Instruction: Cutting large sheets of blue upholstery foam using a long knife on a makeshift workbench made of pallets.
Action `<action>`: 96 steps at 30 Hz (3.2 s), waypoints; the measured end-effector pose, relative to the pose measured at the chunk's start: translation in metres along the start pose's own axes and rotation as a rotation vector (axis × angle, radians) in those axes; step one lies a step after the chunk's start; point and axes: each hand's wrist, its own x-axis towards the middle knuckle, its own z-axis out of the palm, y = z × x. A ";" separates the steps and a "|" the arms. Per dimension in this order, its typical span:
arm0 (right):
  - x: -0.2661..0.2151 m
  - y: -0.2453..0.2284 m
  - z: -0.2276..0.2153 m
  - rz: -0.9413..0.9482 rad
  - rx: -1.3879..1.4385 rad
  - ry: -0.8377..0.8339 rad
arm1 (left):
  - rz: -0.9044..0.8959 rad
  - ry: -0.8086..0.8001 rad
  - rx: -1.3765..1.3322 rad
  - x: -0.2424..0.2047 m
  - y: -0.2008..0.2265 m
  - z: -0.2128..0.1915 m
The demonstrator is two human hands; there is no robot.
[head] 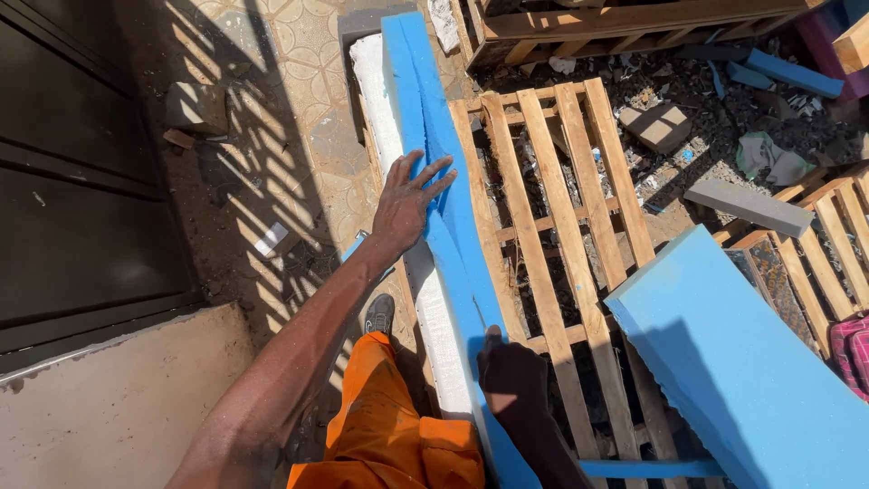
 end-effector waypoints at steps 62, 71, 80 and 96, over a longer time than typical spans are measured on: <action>-0.196 0.036 0.015 -0.051 -0.114 0.043 | -0.171 0.001 0.003 -0.170 0.211 0.018; -0.165 0.048 0.070 -0.123 -0.060 0.222 | -0.004 0.034 0.137 -0.170 0.183 0.037; -0.260 0.038 0.017 0.023 -0.124 0.008 | -0.157 0.045 0.123 -0.188 0.248 0.023; -0.257 0.052 0.064 -0.066 -0.150 0.086 | -0.143 -0.038 0.138 -0.265 0.302 0.052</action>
